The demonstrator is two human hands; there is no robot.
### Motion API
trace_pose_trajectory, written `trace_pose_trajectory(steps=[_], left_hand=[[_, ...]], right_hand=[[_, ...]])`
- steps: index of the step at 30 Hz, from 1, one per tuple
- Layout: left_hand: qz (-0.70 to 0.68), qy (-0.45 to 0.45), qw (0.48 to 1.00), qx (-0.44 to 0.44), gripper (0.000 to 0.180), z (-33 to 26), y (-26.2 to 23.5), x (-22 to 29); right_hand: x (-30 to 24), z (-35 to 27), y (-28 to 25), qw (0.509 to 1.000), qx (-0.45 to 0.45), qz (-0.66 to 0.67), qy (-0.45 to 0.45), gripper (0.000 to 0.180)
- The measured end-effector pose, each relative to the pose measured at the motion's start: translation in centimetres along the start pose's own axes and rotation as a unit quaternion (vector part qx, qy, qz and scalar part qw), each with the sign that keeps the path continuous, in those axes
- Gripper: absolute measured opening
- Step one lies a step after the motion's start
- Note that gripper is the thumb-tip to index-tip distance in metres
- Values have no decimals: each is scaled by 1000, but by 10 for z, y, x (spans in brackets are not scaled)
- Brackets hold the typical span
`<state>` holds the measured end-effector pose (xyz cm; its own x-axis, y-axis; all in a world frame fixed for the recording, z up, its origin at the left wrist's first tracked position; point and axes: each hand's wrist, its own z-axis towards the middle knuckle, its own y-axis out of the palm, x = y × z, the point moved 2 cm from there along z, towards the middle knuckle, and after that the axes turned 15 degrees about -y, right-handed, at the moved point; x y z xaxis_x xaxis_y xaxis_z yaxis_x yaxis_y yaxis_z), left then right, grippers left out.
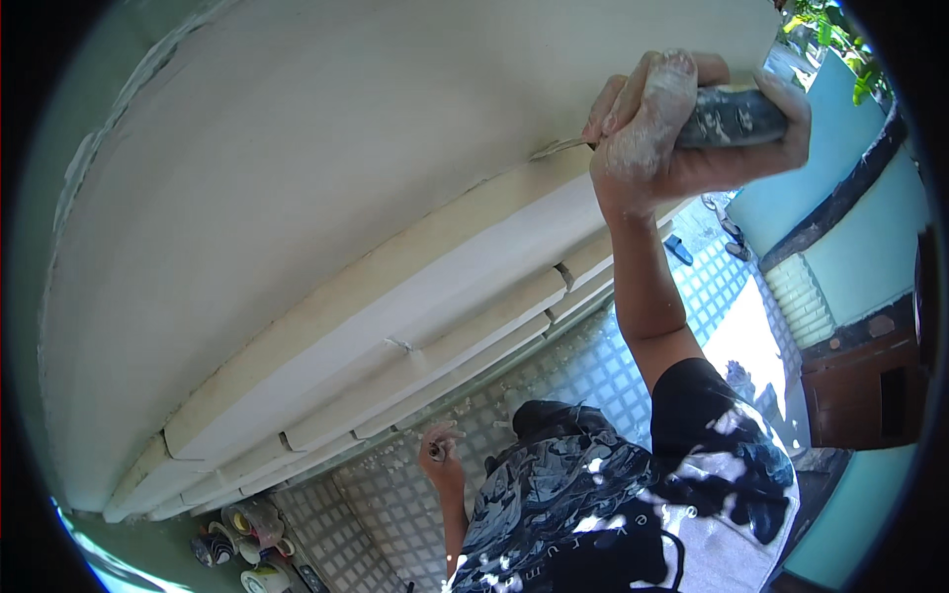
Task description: Applying and smoothing plaster or filler into cracks on a wall surface.
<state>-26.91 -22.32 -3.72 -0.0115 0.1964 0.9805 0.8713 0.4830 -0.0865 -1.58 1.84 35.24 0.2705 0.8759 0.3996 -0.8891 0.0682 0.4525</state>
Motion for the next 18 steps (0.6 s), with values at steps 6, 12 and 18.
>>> trace_pose_trajectory(steps=[6, 12, 18], left_hand=[[128, 213, 960, -129, 31, 29, 19, 71], [208, 357, 887, -207, 31, 73, 7, 106], [238, 373, 864, -240, 35, 97, -6, 119]], right_hand=[[5, 5, -22, 995, -84, -41, -26, 47], [-7, 13, 1, 995, -54, 44, 70, 47], [-6, -10, 2, 998, -52, 25, 7, 48]])
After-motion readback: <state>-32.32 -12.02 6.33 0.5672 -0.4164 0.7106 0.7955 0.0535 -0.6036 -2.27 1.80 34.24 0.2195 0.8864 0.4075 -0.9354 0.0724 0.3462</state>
